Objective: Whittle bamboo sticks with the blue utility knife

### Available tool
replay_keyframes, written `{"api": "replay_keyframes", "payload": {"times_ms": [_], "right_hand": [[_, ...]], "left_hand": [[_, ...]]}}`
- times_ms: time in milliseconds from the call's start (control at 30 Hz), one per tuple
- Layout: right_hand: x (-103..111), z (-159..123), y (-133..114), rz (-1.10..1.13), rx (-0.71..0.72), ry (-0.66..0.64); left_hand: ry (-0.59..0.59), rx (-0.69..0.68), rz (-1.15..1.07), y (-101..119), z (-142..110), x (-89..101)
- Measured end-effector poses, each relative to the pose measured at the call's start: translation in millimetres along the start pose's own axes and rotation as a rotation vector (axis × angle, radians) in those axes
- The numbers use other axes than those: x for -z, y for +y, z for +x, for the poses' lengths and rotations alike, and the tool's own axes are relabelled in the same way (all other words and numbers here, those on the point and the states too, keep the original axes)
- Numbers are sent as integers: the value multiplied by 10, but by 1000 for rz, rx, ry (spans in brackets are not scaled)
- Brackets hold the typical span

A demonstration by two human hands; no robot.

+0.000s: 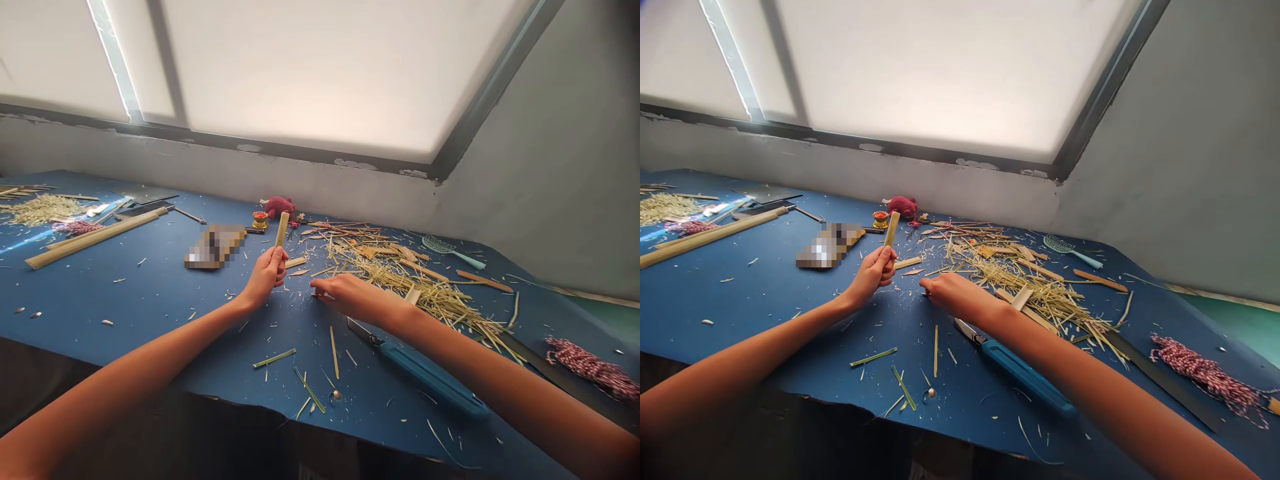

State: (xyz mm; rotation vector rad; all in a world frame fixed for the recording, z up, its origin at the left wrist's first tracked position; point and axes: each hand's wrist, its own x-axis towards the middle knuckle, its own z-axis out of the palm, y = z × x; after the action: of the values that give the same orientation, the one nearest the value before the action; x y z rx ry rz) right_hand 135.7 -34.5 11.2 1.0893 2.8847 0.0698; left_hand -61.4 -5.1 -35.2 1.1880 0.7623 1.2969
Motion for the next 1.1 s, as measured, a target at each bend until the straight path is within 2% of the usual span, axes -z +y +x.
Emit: {"api": "replay_keyframes", "payload": {"times_ms": [133,200,267,333,367,400,433,567,633,733,833,1000,1100], "right_hand": [[83,-26,23,-29,-22,47],[214,-106,73,-74,-123,72],[372,-201,130,-173,-369,28],[500,-279,149,-274,-668,-79],[537,-304,130,-294,-750,-132],[554,-318,87,-276,-746,-155],[549,-319,20,-218,-651,-144],[392,-230,-428,200,97,-54],[284,-150,-658,298,271,-78],[147,-34,-847,281,299,-88],[89,-7,-817,258,258,-86],[207,-295,-647,329,70,-53],[287,-500,-675,383,-38,-119]], "left_hand": [[10,-4,0,21,14,2],[17,-7,-4,38,18,1],[19,-11,-8,52,20,2],[13,-17,-8,55,21,4],[9,-21,-6,52,22,6],[7,-23,-2,47,22,7],[6,-26,2,42,22,8],[14,-34,10,31,23,12],[21,-35,12,37,24,13],[25,-39,15,48,29,12],[27,-52,14,50,36,8],[20,-61,1,62,33,-6],[19,-56,-5,78,25,-15]]}}
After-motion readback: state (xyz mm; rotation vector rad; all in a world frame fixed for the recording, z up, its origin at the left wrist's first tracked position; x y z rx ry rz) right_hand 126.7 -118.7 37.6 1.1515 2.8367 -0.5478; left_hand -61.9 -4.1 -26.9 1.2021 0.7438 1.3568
